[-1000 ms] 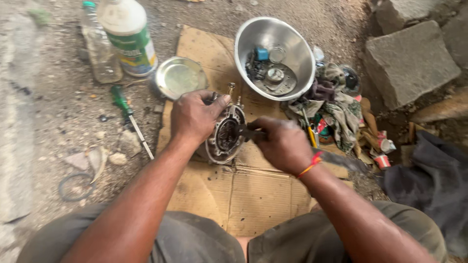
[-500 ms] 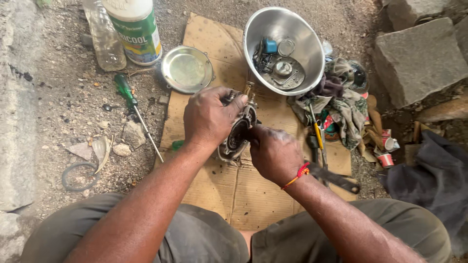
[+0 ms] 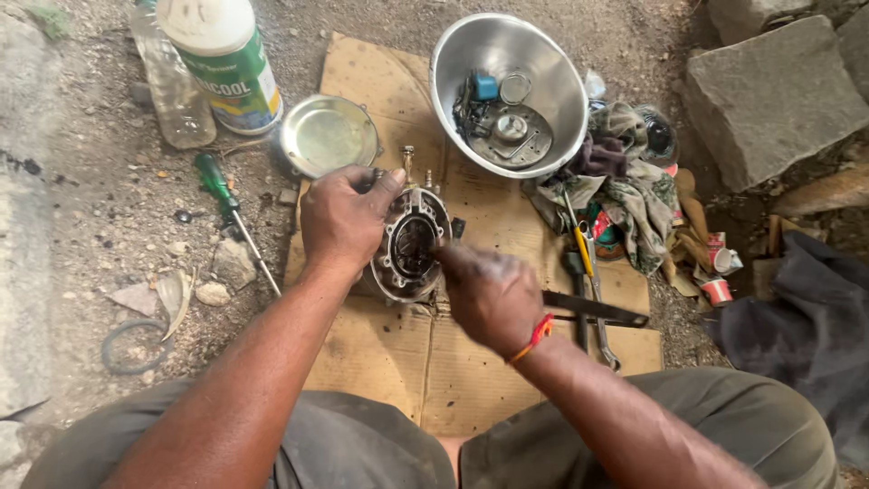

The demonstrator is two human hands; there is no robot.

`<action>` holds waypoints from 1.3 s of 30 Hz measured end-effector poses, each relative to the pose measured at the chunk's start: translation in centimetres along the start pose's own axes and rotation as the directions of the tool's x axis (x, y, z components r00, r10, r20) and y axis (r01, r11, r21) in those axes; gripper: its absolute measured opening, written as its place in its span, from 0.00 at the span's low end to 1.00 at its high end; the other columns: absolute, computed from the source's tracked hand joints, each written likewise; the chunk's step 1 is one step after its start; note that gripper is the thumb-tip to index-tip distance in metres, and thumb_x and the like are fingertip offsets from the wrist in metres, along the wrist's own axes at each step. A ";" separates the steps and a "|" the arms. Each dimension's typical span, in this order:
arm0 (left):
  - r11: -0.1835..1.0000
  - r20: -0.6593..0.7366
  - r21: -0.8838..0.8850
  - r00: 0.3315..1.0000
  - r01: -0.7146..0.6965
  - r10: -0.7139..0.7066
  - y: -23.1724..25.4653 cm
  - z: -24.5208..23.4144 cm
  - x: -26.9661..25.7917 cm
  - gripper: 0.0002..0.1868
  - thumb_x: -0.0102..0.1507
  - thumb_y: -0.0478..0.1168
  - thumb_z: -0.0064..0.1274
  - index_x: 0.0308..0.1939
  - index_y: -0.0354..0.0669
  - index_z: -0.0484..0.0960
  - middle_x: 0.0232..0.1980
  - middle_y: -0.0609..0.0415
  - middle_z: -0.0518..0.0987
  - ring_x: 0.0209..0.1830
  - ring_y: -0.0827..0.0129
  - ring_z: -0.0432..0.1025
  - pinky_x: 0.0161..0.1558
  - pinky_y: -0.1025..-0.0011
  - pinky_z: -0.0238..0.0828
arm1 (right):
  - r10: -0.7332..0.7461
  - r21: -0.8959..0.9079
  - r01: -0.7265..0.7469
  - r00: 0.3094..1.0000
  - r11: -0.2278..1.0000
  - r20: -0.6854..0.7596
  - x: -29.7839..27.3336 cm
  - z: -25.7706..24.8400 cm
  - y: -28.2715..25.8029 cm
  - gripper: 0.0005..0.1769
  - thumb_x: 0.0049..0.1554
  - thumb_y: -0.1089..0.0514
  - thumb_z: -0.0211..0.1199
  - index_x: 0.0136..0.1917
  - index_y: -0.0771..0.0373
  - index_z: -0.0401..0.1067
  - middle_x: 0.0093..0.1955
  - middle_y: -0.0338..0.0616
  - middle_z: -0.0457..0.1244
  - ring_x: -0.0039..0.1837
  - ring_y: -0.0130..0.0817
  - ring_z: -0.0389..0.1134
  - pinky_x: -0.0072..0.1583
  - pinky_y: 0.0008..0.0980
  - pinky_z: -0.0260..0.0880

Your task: The person is repairing a mechanical motor assembly by hand, using a screwdriver, a wrench, and a small brush to clean and reassemble internal components.

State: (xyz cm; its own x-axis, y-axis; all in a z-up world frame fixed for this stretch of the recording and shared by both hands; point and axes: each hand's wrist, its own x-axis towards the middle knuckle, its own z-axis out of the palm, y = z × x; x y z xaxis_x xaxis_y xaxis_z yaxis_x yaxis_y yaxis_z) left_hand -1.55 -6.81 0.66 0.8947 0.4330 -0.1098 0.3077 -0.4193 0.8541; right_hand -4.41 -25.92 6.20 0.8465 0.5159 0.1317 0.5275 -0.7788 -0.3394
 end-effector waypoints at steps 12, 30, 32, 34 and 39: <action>1.000 0.000 -0.016 1.000 -0.005 0.005 0.3 -1.0 -0.3 0.22 0.60 0.61 0.60 0.36 0.48 0.90 0.29 0.56 0.86 0.29 0.68 0.80 0.35 0.66 0.74 | -0.030 0.116 0.036 0.998 0.993 -0.051 -0.3 1.6 0.1 0.09 0.58 0.58 0.61 0.52 0.53 0.78 0.43 0.47 0.71 0.43 0.51 0.73 0.44 0.48 0.72; 0.997 0.008 -0.046 0.998 -0.068 0.068 -0.2 -0.4 -0.7 0.21 0.59 0.61 0.62 0.40 0.48 0.90 0.33 0.59 0.87 0.31 0.73 0.81 0.35 0.70 0.76 | 0.300 0.403 -0.471 0.857 0.784 0.418 0.9 1.3 1.3 0.11 0.55 0.51 0.67 0.48 0.57 0.79 0.38 0.49 0.73 0.41 0.46 0.73 0.45 0.43 0.74; 0.993 0.019 -0.113 0.999 -0.044 0.047 -0.2 -0.2 -0.3 0.22 0.58 0.61 0.62 0.39 0.49 0.90 0.32 0.60 0.87 0.30 0.74 0.81 0.34 0.71 0.77 | 0.274 0.313 -0.399 0.886 0.862 0.375 1.1 0.8 1.5 0.12 0.55 0.51 0.66 0.50 0.56 0.80 0.38 0.48 0.72 0.40 0.39 0.73 0.45 0.40 0.72; 0.991 0.025 -0.104 0.995 -0.090 0.093 -0.3 -0.1 -0.2 0.22 0.59 0.62 0.62 0.39 0.47 0.90 0.32 0.60 0.87 0.30 0.74 0.81 0.34 0.71 0.77 | 0.255 0.293 -0.370 0.896 0.882 0.364 1.3 -0.2 1.2 0.13 0.54 0.51 0.66 0.51 0.55 0.80 0.38 0.46 0.72 0.39 0.35 0.73 0.45 0.39 0.71; 0.984 0.075 -0.119 0.988 -0.129 0.138 -0.7 -0.3 0.6 0.22 0.59 0.61 0.62 0.39 0.47 0.90 0.32 0.59 0.87 0.31 0.75 0.82 0.36 0.72 0.79 | 0.385 0.092 -0.468 0.811 0.879 0.441 2.0 -3.0 0.9 0.14 0.55 0.45 0.67 0.49 0.52 0.81 0.36 0.49 0.72 0.39 0.40 0.74 0.45 0.42 0.71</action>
State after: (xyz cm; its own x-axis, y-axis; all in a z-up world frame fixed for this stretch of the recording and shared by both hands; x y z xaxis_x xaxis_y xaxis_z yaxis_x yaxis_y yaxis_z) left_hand -1.39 -5.99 0.14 0.9505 0.3096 -0.0284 0.1490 -0.3734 0.9156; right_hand -1.99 -26.66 8.90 0.8574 0.2755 -0.4346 0.0609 -0.8930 -0.4459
